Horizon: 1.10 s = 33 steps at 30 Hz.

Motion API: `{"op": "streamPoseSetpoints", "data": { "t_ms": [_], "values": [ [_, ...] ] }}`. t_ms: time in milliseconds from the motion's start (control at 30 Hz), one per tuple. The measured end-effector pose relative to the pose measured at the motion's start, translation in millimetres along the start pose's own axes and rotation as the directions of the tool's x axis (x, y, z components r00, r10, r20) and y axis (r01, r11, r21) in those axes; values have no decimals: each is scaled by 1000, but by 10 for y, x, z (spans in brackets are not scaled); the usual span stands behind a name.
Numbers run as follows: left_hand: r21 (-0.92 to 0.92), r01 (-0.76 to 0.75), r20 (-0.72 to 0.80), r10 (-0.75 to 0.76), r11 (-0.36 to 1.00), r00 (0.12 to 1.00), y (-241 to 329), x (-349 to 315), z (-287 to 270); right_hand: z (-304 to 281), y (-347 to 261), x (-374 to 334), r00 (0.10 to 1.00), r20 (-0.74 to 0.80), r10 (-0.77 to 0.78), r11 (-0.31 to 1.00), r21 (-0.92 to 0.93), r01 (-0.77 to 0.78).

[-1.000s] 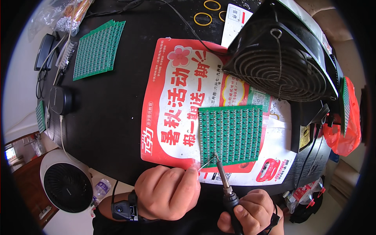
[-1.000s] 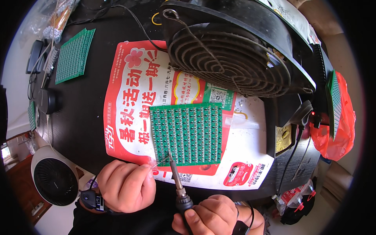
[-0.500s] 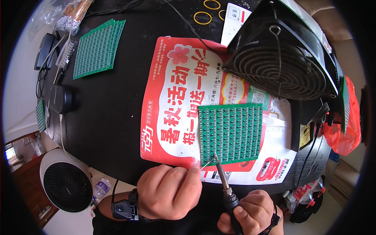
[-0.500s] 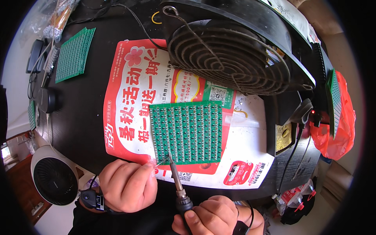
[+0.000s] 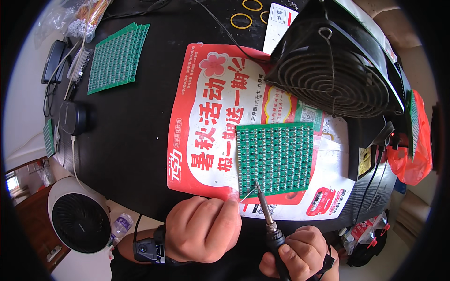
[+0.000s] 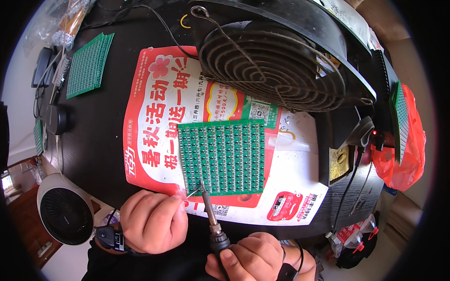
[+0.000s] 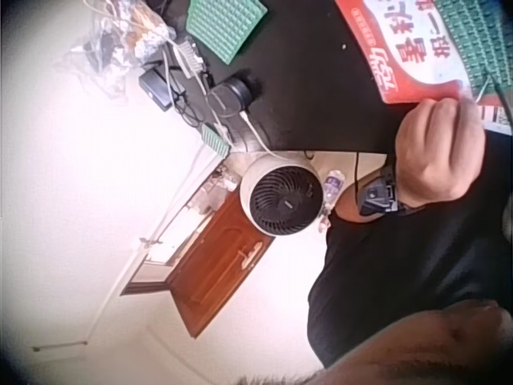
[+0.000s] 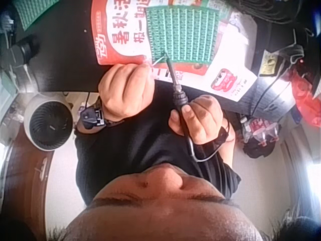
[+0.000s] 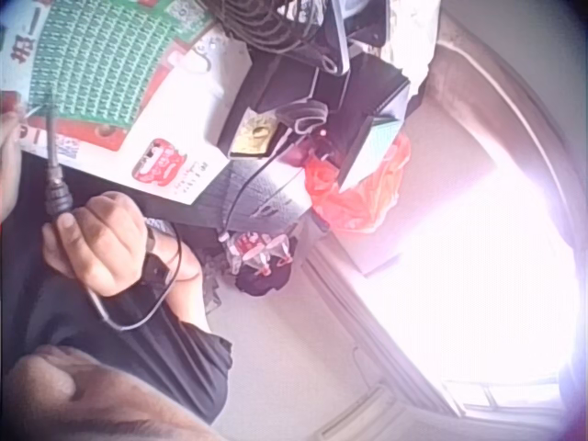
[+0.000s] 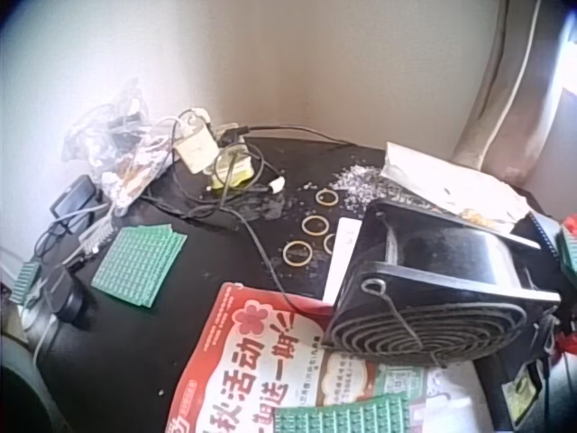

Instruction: Soldering components onto a printed circuit board.

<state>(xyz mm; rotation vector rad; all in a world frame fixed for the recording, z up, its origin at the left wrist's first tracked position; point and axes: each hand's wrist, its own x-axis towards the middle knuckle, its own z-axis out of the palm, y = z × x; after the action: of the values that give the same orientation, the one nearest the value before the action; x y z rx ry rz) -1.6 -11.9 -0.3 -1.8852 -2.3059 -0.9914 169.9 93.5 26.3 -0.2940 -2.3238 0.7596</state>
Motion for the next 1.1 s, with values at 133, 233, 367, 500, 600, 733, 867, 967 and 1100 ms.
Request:
{"op": "streamPoseSetpoints", "data": {
  "t_ms": [133,233,367,500,600,733,867,967,1100],
  "values": [
    [-26,-3,7,3,1000,1000,4,2,4,-43,-4,2,1000,16,-23,1000,21,23],
    [-29,2,21,-1,1000,1000,10,0,-1,-33,-13,-10,1000,10,-1,1000,0,1],
    [-19,-1,16,1,1000,1000,15,-12,8,-55,1,-27,999,12,-34,999,20,34],
    [-6,-6,4,6,1000,1000,9,-18,19,-40,2,-16,1000,26,-14,1000,19,14],
    [-5,-7,7,7,1000,1000,10,-21,16,-67,-41,-14,1000,26,-2,1000,6,2],
    [-5,-10,11,10,1000,1000,7,-15,13,-22,-16,-21,1000,22,-12,1000,5,11],
    [-16,6,25,-5,1000,1000,24,-17,-1,-35,-26,-41,1000,14,-20,1000,3,20],
    [-18,5,23,-5,1000,1000,22,-27,1,-24,-15,-24,1000,16,-25,1000,7,25],
    [-8,-12,9,12,1000,1000,15,-27,18,-55,15,-36,997,33,-69,997,27,68]
  ]
}}
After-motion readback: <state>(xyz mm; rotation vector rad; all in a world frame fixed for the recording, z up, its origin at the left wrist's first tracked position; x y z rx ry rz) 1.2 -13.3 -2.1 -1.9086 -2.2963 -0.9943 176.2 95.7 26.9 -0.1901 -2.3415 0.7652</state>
